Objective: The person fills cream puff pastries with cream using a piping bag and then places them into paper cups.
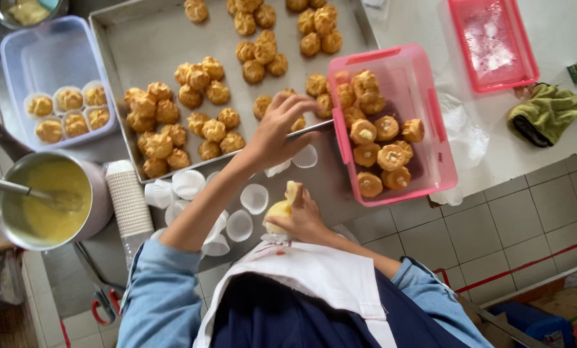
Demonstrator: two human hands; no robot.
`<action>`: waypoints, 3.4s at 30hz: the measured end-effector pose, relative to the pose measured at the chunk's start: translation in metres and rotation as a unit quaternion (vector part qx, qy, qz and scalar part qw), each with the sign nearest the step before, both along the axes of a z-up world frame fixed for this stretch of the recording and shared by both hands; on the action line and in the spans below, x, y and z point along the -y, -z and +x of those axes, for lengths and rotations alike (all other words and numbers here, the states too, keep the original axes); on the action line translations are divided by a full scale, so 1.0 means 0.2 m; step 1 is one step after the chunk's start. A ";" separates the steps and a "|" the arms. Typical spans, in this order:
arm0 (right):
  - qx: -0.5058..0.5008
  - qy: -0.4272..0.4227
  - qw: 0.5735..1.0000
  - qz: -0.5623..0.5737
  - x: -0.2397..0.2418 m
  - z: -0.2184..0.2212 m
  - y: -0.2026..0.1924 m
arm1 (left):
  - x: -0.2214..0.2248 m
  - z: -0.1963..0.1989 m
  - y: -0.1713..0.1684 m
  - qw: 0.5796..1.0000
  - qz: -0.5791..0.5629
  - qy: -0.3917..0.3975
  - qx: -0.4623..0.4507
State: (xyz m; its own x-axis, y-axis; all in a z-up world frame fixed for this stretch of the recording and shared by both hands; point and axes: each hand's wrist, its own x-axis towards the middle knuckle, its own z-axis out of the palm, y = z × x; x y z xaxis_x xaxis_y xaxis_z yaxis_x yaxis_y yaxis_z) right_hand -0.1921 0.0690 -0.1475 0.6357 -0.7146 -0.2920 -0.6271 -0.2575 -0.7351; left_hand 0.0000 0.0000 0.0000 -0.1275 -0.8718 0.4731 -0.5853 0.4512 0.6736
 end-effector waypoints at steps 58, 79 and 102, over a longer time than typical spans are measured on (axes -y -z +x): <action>0.394 0.084 0.825 -0.396 0.43 -0.24 -1.03 | -0.83 -0.19 -0.23 0.961 -0.147 -0.222 -0.071; 0.503 0.070 0.830 -0.231 0.47 0.09 -1.07 | -0.76 -0.06 0.02 0.915 -0.304 -0.224 -0.142; 0.271 -0.180 0.868 -0.375 0.40 0.33 -1.33 | -0.15 -0.16 0.57 0.928 -0.012 -0.132 -0.347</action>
